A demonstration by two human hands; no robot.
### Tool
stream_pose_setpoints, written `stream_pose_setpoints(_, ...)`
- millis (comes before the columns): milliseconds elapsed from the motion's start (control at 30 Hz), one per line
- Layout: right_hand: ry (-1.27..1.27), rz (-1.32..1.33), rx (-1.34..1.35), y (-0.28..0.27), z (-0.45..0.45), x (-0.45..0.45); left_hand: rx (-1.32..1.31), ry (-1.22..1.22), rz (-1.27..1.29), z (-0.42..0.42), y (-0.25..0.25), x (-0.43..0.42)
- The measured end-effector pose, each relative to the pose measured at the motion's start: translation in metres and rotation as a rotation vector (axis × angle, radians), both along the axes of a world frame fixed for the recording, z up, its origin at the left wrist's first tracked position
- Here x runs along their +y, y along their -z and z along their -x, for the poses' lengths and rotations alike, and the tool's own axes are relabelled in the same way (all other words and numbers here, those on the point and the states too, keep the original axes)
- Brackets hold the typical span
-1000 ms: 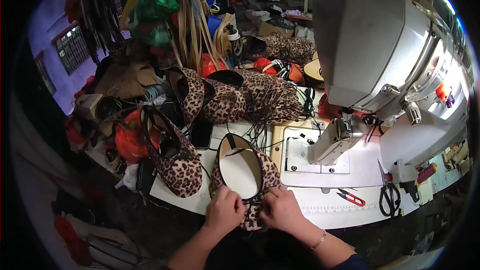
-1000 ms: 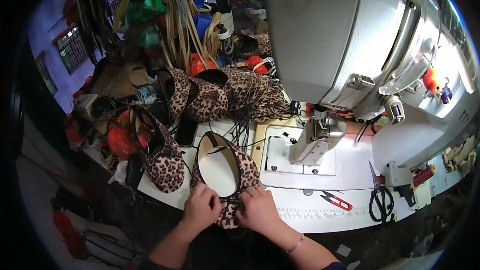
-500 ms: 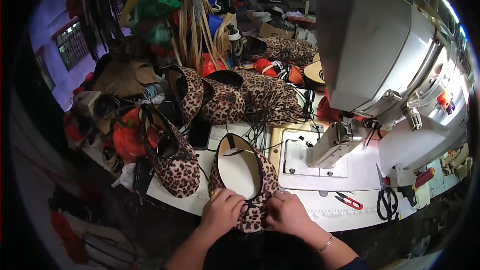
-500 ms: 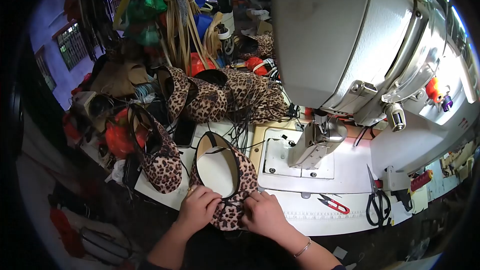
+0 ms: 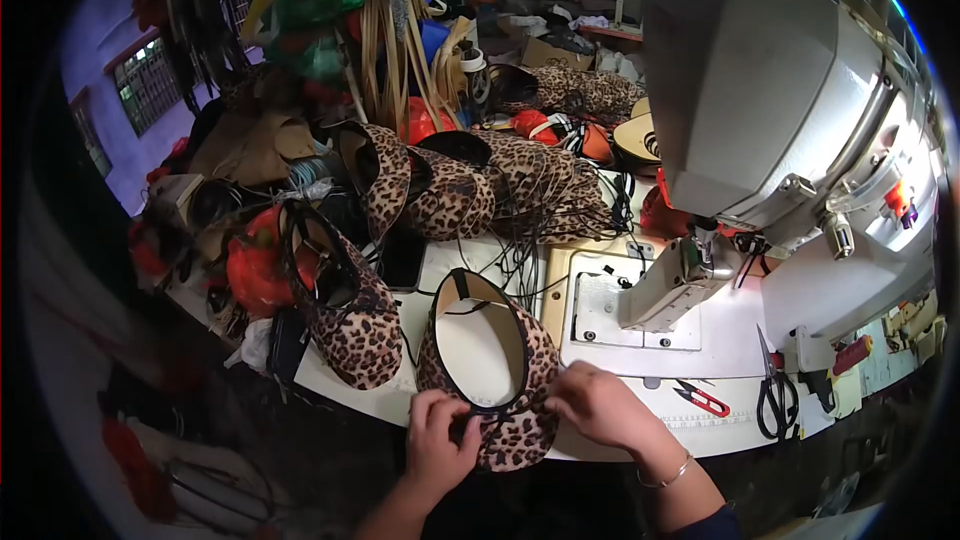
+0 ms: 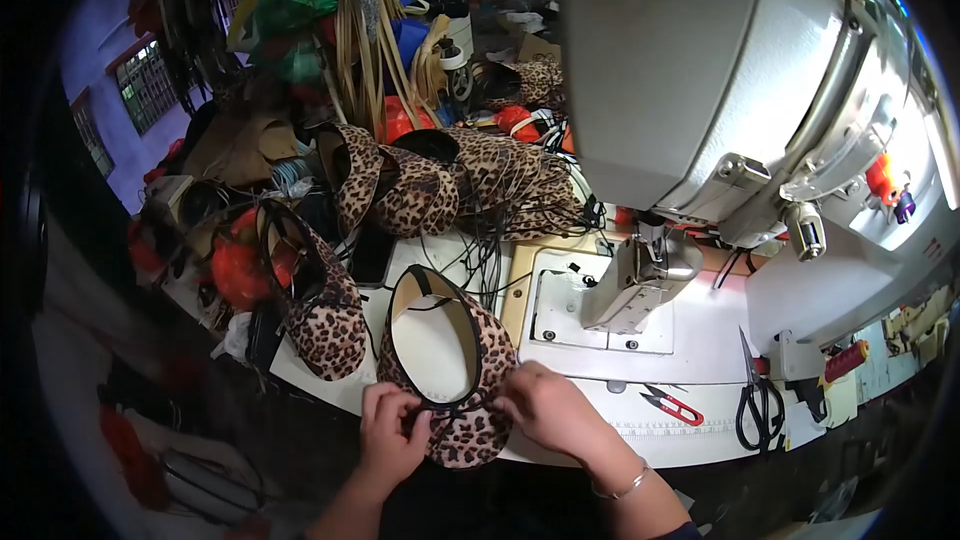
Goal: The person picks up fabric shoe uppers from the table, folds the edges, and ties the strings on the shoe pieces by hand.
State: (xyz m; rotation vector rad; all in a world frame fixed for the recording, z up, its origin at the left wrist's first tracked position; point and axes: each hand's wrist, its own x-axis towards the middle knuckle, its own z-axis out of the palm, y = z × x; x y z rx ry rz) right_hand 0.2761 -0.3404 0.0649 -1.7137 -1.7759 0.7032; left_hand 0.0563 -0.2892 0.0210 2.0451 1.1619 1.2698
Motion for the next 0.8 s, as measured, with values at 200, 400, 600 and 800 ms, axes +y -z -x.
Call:
stream_pose_setpoints(200,-0.059,-0.149,-0.023,0.018,0.015,0.027,0.356,0.169,-0.156,0.005,0.002,-0.016)
stream_pose_setpoints(400,-0.046,-0.182,-0.082,0.027,0.018,0.031,0.343,0.210,-0.146,0.003,0.003,-0.014)
stream_pose_setpoints(600,0.075,-0.185,-0.127,0.033,0.020,0.032,0.365,0.303,-0.148,0.011,0.009,-0.018)
stream_pose_setpoints(800,0.237,-0.103,0.046,0.025,0.015,0.005,-0.019,0.210,0.251,0.020,-0.011,-0.008)
